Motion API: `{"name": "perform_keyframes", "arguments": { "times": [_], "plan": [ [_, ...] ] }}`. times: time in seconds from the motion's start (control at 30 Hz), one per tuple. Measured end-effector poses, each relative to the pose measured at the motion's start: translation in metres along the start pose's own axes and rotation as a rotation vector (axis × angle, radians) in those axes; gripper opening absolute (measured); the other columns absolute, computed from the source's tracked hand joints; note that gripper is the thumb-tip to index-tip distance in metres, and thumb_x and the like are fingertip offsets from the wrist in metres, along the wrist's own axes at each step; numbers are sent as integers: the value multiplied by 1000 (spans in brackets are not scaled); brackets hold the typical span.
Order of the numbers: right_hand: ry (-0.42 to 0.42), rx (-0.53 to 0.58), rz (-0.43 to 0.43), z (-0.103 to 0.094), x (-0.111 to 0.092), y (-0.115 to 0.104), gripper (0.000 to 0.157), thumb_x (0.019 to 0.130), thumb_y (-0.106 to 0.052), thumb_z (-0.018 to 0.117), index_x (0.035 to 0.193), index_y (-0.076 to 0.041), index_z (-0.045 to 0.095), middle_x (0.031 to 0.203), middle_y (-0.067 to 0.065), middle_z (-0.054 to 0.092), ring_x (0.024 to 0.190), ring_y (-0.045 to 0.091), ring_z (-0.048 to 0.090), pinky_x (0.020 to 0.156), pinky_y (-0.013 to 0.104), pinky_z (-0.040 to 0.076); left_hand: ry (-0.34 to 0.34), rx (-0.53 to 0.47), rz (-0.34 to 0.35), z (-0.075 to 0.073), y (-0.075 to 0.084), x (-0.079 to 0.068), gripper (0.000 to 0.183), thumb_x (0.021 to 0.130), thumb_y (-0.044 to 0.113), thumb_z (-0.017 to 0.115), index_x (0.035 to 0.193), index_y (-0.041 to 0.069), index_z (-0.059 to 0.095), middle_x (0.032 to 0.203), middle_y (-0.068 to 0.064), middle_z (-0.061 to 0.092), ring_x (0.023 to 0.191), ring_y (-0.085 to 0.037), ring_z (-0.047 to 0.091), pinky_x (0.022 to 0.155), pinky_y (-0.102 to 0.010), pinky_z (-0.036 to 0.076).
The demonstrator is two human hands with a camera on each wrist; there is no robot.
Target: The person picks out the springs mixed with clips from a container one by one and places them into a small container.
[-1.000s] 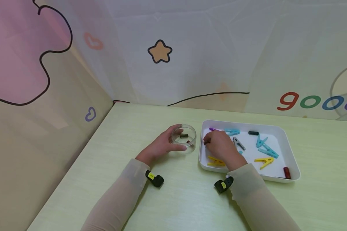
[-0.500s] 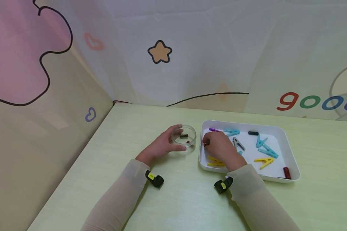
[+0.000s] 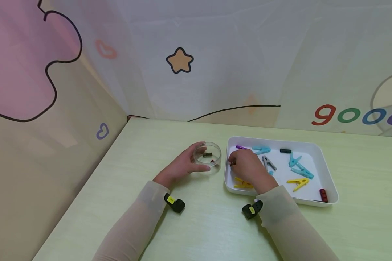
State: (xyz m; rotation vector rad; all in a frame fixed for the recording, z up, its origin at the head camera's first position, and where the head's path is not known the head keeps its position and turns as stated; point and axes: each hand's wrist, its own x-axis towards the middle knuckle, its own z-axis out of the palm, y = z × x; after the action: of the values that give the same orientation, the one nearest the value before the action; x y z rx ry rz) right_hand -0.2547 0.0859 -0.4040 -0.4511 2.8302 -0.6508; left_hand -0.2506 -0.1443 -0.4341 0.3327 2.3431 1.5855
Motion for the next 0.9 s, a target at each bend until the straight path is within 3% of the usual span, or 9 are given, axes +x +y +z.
{"name": "perform_keyframes", "arguments": {
  "times": [0.7,0.9],
  "plan": [
    [67,5,-16,-6,-5,-5,25,92,-12,64,115,-5,69,111,11,70,102,26,61,98,45,50,6,5,-6,1,-1,-1,88,79,29,81,149,30,29,152,3,41,145,-17,31,120,-42,24],
    [97,36,-33,-8,-6,-5,26,92,-13,64,116,-5,69,112,11,70,103,27,61,97,45,51,18,-4,-36,1,-2,0,86,77,32,82,146,38,31,150,9,42,145,-15,30,120,-42,23]
  ]
}}
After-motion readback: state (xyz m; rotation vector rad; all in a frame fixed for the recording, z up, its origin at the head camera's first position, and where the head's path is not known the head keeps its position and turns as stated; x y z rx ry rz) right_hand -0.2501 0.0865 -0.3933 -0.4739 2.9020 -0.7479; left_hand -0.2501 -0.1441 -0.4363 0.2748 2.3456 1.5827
